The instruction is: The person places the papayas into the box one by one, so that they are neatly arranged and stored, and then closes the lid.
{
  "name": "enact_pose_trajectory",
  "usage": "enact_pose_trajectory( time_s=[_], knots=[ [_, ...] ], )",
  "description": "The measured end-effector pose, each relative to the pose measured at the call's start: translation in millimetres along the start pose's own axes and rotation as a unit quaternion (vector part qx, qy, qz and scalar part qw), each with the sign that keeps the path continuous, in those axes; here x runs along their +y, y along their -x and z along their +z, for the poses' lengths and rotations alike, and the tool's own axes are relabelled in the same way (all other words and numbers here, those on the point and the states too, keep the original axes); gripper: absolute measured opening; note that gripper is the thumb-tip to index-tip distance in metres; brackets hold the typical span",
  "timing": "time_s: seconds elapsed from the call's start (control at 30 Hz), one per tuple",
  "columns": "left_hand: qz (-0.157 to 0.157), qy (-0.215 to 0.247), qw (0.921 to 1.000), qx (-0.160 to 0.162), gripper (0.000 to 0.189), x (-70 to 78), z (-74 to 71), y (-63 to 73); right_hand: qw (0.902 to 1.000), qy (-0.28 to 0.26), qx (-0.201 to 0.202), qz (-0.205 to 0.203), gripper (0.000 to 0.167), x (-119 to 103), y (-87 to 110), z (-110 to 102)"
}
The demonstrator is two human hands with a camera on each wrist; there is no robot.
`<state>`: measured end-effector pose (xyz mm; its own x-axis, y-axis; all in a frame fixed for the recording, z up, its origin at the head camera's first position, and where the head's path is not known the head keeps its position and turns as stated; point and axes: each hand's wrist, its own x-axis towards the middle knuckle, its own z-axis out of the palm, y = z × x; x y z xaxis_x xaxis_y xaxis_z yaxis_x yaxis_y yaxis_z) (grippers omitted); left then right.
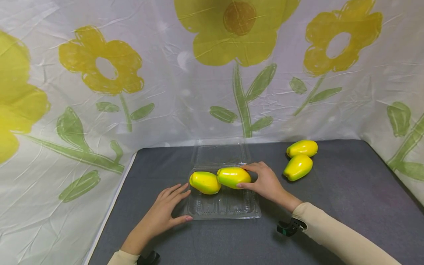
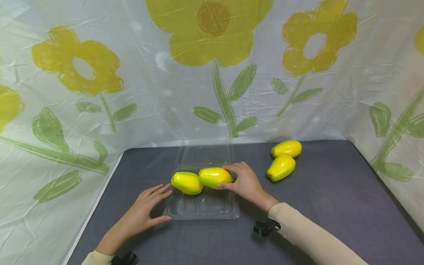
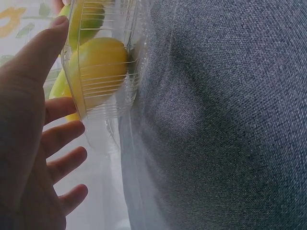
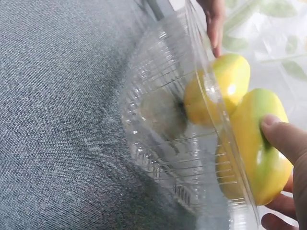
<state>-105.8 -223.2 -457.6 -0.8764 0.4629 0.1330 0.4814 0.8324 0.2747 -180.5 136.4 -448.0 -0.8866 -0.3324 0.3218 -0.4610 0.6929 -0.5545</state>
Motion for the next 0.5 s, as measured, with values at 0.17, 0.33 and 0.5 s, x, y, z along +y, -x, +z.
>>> enact_pose_trajectory(
  time_s=[0.17,0.33,0.5],
  knots=[
    [0.011,-0.004,0.9998,0.015,0.084,-0.2,1.3,0.3,1.0,-0.003,0.003,0.007,0.066,1.2,0.9,3.9],
    [0.01,-0.004,0.9998,0.015,0.084,-0.4,1.3,0.5,0.9999,0.006,0.008,0.009,0.067,0.3,1.6,7.4],
    [0.0,-0.003,1.0,0.004,0.084,0.7,0.2,0.3,0.9997,0.02,0.016,0.003,0.065,-0.9,1.5,9.6]
  ],
)
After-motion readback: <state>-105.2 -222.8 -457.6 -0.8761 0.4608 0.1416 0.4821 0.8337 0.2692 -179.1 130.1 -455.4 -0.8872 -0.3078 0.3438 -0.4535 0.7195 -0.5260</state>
